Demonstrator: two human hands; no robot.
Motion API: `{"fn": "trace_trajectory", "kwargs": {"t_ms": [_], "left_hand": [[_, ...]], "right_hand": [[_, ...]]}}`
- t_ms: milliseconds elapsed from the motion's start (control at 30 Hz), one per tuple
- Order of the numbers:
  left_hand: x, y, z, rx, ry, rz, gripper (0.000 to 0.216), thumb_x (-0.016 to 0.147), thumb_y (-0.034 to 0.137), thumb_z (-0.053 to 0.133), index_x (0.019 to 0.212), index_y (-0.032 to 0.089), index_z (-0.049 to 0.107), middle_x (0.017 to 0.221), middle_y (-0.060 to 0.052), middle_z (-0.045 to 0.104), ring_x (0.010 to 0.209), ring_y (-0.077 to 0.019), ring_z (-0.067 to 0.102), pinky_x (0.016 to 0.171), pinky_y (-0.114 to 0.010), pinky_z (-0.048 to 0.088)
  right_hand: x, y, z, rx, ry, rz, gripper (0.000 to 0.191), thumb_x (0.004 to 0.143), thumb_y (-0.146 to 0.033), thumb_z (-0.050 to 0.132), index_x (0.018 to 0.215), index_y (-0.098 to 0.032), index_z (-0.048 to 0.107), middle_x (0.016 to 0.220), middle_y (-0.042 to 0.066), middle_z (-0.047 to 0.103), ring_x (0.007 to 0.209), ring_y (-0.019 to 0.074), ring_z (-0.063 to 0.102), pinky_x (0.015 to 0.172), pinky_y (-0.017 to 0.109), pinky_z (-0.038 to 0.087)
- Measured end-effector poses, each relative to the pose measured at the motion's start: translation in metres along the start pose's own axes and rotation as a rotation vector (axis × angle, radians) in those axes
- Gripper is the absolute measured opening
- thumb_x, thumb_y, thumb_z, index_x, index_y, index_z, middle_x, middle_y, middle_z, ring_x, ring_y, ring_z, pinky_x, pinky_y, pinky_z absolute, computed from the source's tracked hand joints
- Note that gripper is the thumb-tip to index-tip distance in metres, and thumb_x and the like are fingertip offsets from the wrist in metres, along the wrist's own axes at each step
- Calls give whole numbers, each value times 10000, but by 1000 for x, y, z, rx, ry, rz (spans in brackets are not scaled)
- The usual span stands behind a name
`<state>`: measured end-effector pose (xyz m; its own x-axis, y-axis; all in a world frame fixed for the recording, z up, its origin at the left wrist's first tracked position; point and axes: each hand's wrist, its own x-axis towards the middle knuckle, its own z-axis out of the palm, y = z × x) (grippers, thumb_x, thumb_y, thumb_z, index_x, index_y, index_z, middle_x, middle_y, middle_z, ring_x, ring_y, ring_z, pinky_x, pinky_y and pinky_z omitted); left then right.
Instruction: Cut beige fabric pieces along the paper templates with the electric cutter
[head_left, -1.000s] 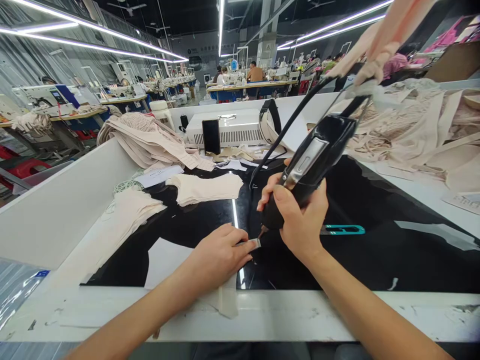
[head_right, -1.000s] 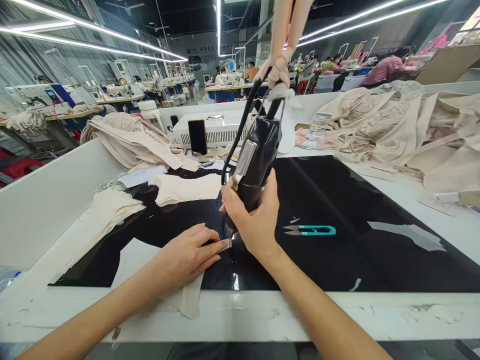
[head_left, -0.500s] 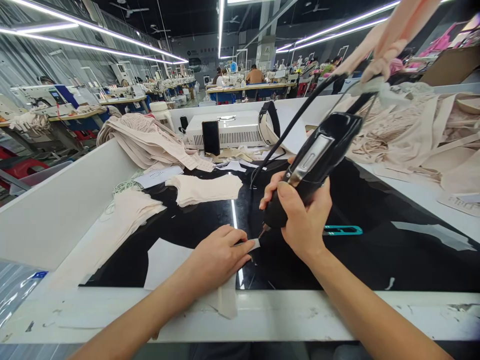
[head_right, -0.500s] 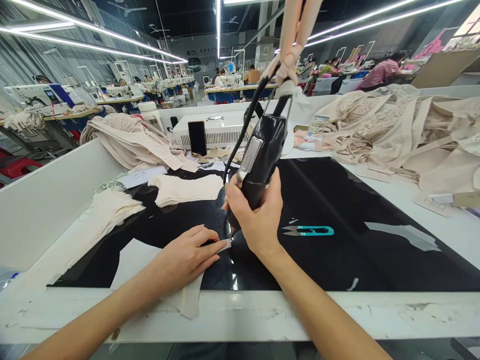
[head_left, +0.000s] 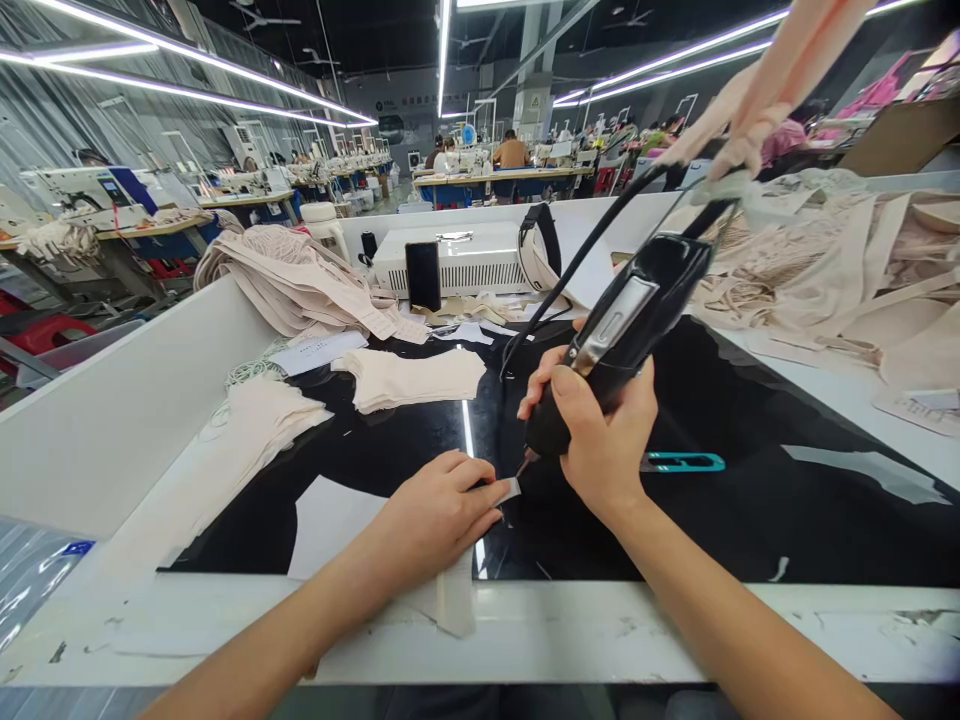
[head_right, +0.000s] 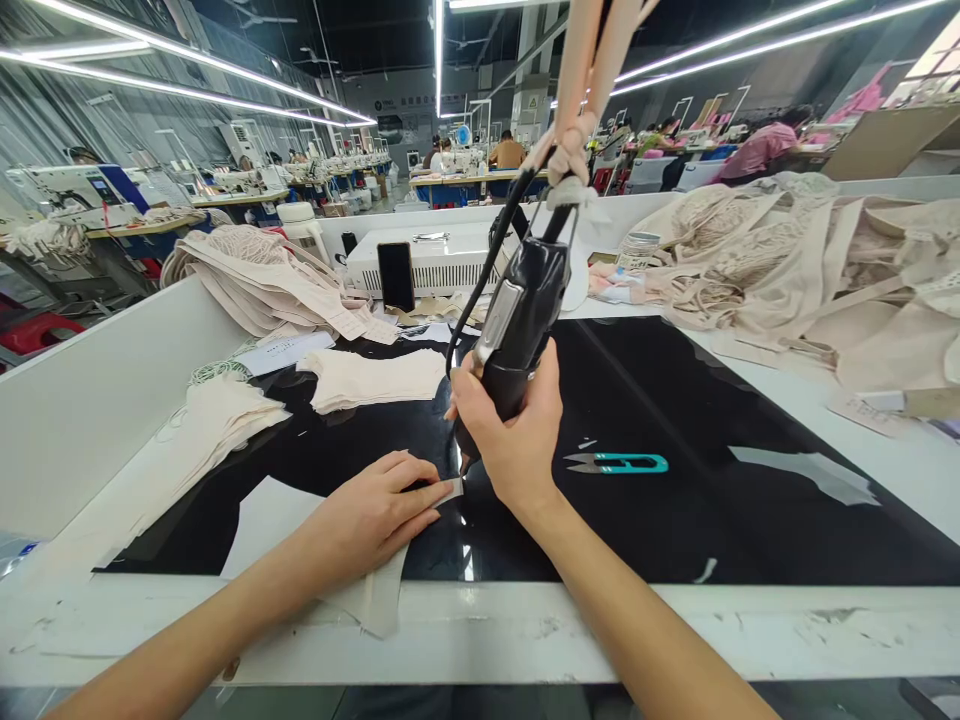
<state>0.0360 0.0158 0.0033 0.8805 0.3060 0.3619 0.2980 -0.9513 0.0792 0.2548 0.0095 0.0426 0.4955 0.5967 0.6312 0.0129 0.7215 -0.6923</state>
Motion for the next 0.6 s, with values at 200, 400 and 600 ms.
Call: {"fn": "trace_trajectory", "kwargs": {"t_ms": [200,400,600], "left_hand": [[0,0,2,-2,14,-5,299,1313,269,686,1541,163,847,1325,-121,846,1169,-277,812,1097,-436,758],[-1,-1,4,-13,10,-9,324,1323,270,661,1571,171,845,1328,-124,848,1190,-269,819,1113,-423,751],[0,-1,1,-17,40,6,302,1313,249,678,1536,143,851,1310,-120,853,1148,-271,813,1083,-414,743]], "right_hand": [[-1,-5,1,14,-5,22,480,986,-585,1048,1125,-321,672,900,-70,793,592,135,718,538,268,659],[-2,-4,2,-20,-7,11,315,1029,-379,963,1101,-320,662,890,-82,791,587,127,711,531,251,655],[-2,-13,-3,31,-20,22,517,982,-606,1062,1198,-326,685,899,-76,789,591,148,712,533,290,658]]}}
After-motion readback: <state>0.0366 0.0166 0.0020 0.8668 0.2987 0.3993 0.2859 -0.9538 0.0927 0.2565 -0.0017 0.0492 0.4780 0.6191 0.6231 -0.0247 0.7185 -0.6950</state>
